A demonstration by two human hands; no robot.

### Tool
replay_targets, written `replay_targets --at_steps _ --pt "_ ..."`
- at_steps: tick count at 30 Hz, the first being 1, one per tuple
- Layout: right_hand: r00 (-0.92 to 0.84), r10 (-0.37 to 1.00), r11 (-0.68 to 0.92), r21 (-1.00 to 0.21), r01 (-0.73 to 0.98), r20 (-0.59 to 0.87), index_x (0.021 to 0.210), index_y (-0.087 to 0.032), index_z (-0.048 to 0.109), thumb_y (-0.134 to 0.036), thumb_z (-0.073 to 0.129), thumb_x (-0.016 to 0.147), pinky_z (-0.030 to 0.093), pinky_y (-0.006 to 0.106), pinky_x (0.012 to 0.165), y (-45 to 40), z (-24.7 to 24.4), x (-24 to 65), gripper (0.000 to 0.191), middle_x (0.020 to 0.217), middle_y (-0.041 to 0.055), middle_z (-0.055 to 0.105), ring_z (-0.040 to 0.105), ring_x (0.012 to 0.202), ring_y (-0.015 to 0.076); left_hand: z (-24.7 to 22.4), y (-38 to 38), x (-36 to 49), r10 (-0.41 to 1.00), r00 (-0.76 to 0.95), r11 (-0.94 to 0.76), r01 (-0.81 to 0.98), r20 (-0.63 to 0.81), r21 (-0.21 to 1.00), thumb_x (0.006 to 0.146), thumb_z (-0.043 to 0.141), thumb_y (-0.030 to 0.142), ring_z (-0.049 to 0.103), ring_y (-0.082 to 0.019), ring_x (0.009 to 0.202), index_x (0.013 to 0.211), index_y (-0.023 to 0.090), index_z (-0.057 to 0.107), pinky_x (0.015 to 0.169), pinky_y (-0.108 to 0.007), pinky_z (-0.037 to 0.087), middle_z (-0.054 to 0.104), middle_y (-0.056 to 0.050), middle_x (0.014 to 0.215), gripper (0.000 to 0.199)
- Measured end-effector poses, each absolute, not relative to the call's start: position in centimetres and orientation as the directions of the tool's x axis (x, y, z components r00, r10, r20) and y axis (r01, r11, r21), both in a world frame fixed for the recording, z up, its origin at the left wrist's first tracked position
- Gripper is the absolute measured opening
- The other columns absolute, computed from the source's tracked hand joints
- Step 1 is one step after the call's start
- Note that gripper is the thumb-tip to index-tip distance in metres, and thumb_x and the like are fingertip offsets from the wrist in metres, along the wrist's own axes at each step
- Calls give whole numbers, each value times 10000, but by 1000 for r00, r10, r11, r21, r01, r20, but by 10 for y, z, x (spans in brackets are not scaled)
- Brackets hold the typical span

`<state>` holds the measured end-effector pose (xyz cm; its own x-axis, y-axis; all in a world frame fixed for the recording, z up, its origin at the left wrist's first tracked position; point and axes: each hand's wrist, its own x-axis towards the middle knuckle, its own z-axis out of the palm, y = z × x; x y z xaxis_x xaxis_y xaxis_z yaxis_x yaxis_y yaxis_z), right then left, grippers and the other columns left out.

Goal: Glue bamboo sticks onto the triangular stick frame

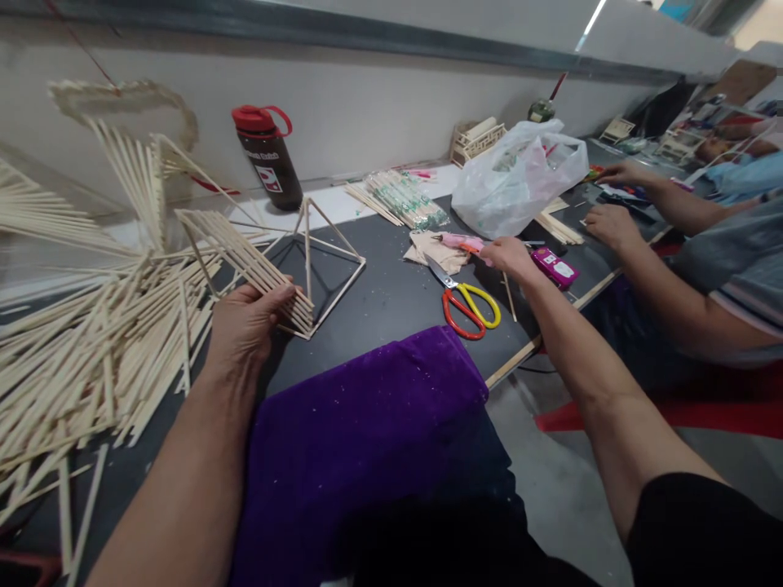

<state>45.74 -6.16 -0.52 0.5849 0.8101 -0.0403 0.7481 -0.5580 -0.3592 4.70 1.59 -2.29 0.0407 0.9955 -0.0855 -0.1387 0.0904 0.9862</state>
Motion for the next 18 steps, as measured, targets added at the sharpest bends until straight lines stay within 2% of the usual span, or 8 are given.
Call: replay_targets --at_steps 2,7,10,13,15,18 --pt "612 791 -558 -417 717 -7 640 -129 669 -284 530 724 355 268 547 -63 -4 460 224 519 58 573 565 603 197 -23 16 47 995 34 94 -137 -90 986 533 810 231 603 -124 548 728 179 718 444 -199 485 685 -15 658 221" --pt "702 709 -442 -737 511 62 618 -137 625 -257 558 713 343 270 486 -61 -8 469 167 442 11 503 467 453 139 -24 18 46 994 47 108 -147 -102 983 539 805 222 617 -134 573 760 170 716 475 -214 494 697 -17 681 244" --pt "720 666 -208 -878 431 195 657 -140 590 -221 569 718 360 258 491 -57 -5 462 104 503 -9 522 436 460 98 -23 18 46 993 39 115 -135 -111 984 532 805 231 603 -135 554 761 152 705 469 -224 484 686 -11 658 262" --pt "695 616 106 -913 394 371 755 -164 580 -221 605 710 369 240 492 -62 2 435 77 598 -29 527 449 505 86 -23 14 48 994 40 108 -114 -104 988 539 793 242 592 -136 538 757 149 693 474 -238 486 672 -13 645 257" --pt "642 677 196 -929 313 359 769 -187 576 -266 609 738 340 237 459 -70 6 407 91 603 -33 493 420 494 83 -24 11 50 995 45 91 -113 -86 989 548 783 243 604 -145 558 780 148 694 493 -246 490 678 -23 667 266" --pt "432 880 199 -979 40 197 784 -191 586 -386 565 805 289 244 397 -85 9 361 198 588 -22 458 367 452 83 -28 10 52 996 60 71 -131 -63 989 554 776 243 607 -145 568 771 137 692 528 -259 502 680 -32 682 255"
